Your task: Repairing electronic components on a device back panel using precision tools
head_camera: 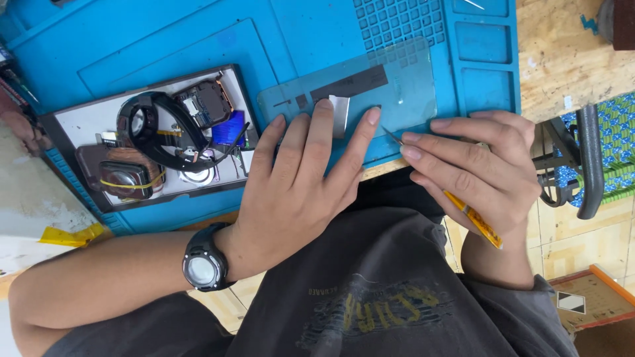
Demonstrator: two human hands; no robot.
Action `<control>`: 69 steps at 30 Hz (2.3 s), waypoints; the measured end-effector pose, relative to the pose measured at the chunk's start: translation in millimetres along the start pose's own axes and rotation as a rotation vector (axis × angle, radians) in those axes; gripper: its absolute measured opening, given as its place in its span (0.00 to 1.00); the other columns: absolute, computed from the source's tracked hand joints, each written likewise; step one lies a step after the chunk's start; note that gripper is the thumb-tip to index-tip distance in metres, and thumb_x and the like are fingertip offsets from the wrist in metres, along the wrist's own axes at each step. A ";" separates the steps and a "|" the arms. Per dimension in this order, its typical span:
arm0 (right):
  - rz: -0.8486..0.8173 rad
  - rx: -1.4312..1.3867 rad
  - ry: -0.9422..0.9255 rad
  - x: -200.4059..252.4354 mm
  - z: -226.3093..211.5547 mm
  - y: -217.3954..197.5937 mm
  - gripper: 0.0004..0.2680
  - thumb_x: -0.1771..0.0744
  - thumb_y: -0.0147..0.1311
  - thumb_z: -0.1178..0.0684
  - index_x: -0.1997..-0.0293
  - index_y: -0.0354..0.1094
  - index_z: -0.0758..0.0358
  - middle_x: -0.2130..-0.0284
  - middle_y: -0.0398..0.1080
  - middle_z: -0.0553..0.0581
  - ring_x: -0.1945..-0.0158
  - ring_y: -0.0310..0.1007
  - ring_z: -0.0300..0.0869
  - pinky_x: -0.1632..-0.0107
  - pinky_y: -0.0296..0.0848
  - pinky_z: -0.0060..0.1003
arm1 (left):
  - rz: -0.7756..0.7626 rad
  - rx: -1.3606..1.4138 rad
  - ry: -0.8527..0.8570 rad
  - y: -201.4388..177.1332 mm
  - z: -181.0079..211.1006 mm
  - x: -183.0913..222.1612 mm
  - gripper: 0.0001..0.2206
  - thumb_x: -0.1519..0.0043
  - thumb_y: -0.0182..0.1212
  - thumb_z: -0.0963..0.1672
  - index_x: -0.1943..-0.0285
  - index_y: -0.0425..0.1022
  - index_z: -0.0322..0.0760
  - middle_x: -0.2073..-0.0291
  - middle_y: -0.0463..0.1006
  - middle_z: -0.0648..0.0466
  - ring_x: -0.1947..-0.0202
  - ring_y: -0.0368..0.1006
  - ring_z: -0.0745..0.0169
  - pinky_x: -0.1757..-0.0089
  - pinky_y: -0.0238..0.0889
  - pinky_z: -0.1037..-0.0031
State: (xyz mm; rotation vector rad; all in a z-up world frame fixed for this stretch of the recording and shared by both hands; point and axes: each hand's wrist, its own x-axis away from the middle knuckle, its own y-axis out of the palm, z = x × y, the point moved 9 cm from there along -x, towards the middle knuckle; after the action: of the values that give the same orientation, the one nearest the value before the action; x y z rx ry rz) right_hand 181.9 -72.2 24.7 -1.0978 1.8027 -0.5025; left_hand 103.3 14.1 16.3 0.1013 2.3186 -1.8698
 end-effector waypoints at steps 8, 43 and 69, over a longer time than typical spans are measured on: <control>0.021 -0.006 0.004 10.9 -2.6 -0.5 0.06 0.34 0.52 0.58 0.57 0.71 0.69 0.60 0.74 0.64 0.54 0.71 0.54 0.48 0.63 0.47 | -0.001 -0.021 -0.008 -3.6 6.2 10.0 0.16 0.31 0.45 0.50 0.35 0.62 0.49 0.46 0.69 0.46 0.49 0.70 0.58 0.51 0.69 0.70; 0.368 -0.104 0.234 48.0 -28.9 -29.6 0.04 0.33 0.48 0.64 0.63 0.68 0.76 0.66 0.72 0.67 0.63 0.74 0.53 0.54 0.67 0.41 | -0.143 0.153 0.040 -15.4 -23.8 14.6 0.33 0.49 0.66 0.46 0.36 0.55 0.39 0.45 0.62 0.33 0.44 0.62 0.38 0.44 0.56 0.54; 0.419 -0.232 0.431 67.1 -9.0 -17.2 0.07 0.33 0.49 0.62 0.55 0.65 0.78 0.61 0.70 0.70 0.59 0.72 0.54 0.52 0.70 0.40 | -0.060 0.246 -0.071 -32.1 -20.6 8.5 0.30 0.51 0.66 0.50 0.43 0.57 0.39 0.68 0.59 0.49 0.71 0.56 0.53 0.68 0.53 0.67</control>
State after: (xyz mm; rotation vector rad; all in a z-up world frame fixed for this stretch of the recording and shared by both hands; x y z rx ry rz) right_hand 171.1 -139.1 7.6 -0.7589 2.4453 -0.2923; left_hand 88.3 26.8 50.1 -0.0057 2.0589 -2.1439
